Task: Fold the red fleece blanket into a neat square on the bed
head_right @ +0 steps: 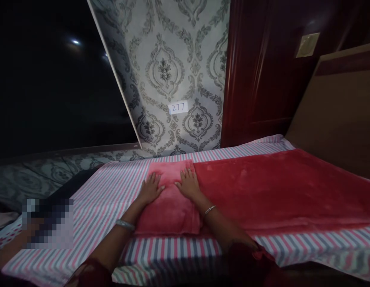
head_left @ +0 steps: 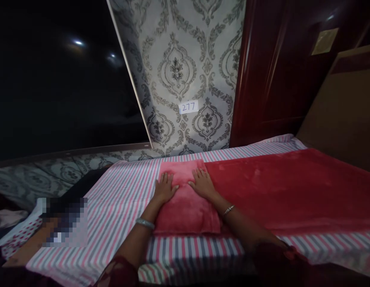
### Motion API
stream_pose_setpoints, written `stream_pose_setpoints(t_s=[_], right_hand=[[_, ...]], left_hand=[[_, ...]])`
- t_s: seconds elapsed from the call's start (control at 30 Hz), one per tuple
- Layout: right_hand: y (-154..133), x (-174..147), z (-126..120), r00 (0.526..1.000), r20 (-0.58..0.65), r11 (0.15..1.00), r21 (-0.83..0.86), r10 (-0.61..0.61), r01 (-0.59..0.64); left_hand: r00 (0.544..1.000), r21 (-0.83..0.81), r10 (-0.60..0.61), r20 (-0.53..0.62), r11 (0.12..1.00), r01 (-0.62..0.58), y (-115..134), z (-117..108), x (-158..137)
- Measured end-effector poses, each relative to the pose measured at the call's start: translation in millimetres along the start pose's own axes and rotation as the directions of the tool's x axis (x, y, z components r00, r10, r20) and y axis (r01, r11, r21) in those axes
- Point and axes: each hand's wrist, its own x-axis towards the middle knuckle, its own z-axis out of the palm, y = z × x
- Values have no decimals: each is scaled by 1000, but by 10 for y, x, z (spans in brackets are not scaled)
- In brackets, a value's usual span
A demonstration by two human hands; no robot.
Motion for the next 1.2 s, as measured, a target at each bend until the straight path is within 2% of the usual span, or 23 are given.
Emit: stream_pose_setpoints(t_s=[0.17,0.33,0.43,0.53,0.63,0.77,0.9,1.0,1.1,1.2], right_hand=[[76,-75,151,1000,2,1000,-18,-8,8],[79,-1,110,1000,11,1000,2,9,-9],[163,142,24,993,-22,992,54,119,-117],[300,342,-88,964,-34,961,100,264,-259],[404,532,-161,951,-17,946,108,309,-305],[427,638,-126,958,7,950,123,288,-287],[421,560,-36,959,-6,952,124,282,-279],[413,512,-57,958,-22,953,107,286,-283],[341,543,-165,967,-44,966,72,252,-248],[195,607,-252,983,-58,984,37,176,-174]], left_hand=[[999,69,-3,-34,998,5,-67,291,-46],[996,94,21,-88,995,-13,-88,326,-42],[994,113,22,-103,994,-10,-88,326,-31],[994,113,24,-104,994,-12,-86,328,-32],[994,99,26,-107,995,-15,-87,324,-39],[992,90,26,-119,996,-16,-81,323,-48],[994,64,18,-107,998,-11,-79,344,-56],[997,34,2,-72,999,1,-90,318,-58],[1000,-26,-14,11,1000,14,-85,176,-7],[998,-68,-14,-58,998,10,-32,-50,161]])
